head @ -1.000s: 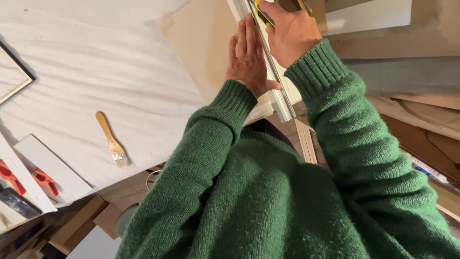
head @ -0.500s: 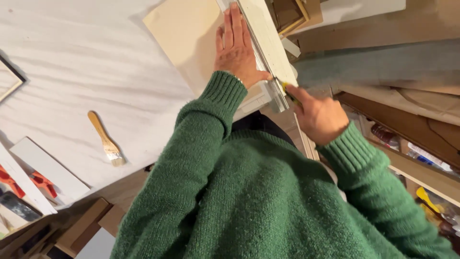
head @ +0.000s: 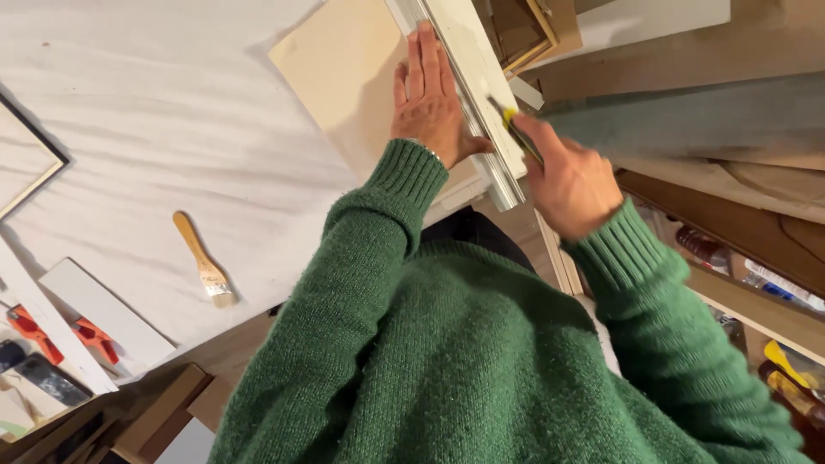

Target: Cutting sheets of paper using a utility knife and a metal straight edge.

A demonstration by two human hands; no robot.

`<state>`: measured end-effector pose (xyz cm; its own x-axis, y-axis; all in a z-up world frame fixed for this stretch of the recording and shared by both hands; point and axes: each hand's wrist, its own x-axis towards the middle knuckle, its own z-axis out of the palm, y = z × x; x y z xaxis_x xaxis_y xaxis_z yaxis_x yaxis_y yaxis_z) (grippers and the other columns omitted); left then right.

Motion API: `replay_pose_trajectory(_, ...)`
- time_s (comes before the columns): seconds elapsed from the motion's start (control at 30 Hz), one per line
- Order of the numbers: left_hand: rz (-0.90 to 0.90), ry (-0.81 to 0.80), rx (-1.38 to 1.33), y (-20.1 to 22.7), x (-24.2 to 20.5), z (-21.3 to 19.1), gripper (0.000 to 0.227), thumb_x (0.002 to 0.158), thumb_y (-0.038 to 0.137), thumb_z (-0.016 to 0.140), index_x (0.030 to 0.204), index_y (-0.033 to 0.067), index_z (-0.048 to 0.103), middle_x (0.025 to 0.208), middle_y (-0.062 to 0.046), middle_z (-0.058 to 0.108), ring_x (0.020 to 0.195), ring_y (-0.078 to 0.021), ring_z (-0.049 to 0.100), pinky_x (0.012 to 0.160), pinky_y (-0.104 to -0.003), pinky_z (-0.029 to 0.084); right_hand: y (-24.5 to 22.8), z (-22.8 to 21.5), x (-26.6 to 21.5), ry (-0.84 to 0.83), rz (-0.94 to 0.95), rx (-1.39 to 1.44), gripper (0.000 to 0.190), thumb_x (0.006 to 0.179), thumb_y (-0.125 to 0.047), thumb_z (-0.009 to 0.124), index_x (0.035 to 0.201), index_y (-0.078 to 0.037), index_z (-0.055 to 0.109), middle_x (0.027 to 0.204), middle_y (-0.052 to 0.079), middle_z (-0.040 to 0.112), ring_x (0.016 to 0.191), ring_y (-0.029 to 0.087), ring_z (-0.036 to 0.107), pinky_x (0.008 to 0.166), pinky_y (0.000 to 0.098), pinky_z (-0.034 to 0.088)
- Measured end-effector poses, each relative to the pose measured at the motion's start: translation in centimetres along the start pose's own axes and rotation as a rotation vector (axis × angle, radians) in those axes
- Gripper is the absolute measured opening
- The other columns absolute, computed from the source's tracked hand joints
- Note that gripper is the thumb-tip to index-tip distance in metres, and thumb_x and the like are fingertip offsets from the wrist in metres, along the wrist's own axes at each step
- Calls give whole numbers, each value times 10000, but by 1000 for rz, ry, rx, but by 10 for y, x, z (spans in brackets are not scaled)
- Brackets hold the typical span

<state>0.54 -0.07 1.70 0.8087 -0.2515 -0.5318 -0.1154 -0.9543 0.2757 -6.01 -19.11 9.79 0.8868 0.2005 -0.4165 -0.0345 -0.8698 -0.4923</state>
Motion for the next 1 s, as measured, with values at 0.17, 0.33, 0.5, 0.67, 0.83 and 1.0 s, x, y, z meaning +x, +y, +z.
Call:
replay_pose_trajectory(0.17,-12,-89,65,0,4,0,1562,601,834,779,1530,-123,-33,1616,-328,-125,1539,-435,-76,1249,-558,83,-11,14,63,175,-210,79,493,986,-109,647,1458,-163,516,956,232,717,803,459,684,712,560,548)
replay_pose_trajectory(0.33,23,60,85,-1,-1,14,1574,579,859,756,1568,-149,61,1662,-305,-47,1581,-415,-1,1292,-532,139,-16,20,113,214,-276,45,473,997,-83,689,1440,-132,532,912,219,727,784,440,698,725,536,560)
replay_pose_trajectory(0.5,15,76,83,1,-4,11,1571,559,870,737,1572,-145,94,1663,-292,-20,1576,-396,9,1284,-526,148,-20,19,127,235,-346,34,448,1006,-87,690,1430,-124,549,946,218,735,821,434,706,749,527,569)
replay_pose_trajectory(0.67,16,51,60,2,-3,10,1572,564,885,725,1566,-141,82,1666,-291,-32,1583,-393,-2,1293,-536,132,-28,11,131,161,-249,-4,436,989,-114,697,1408,-133,575,893,227,727,784,445,697,710,527,568)
replay_pose_trajectory(0.83,41,105,-6,-1,-3,19,1558,577,852,765,1586,-80,30,1662,-293,-35,1578,-406,-1,1283,-548,136,-32,11,137,104,-185,-53,407,966,-141,717,1364,-160,634,886,239,716,788,453,692,725,524,572)
replay_pose_trajectory(1.0,25,54,-16,-1,1,10,1555,575,847,778,1587,-60,22,1666,-287,-41,1580,-411,-7,1290,-550,126,-22,17,137,241,-286,-36,379,936,-130,749,1310,-170,699,1089,237,707,875,450,685,749,513,572)
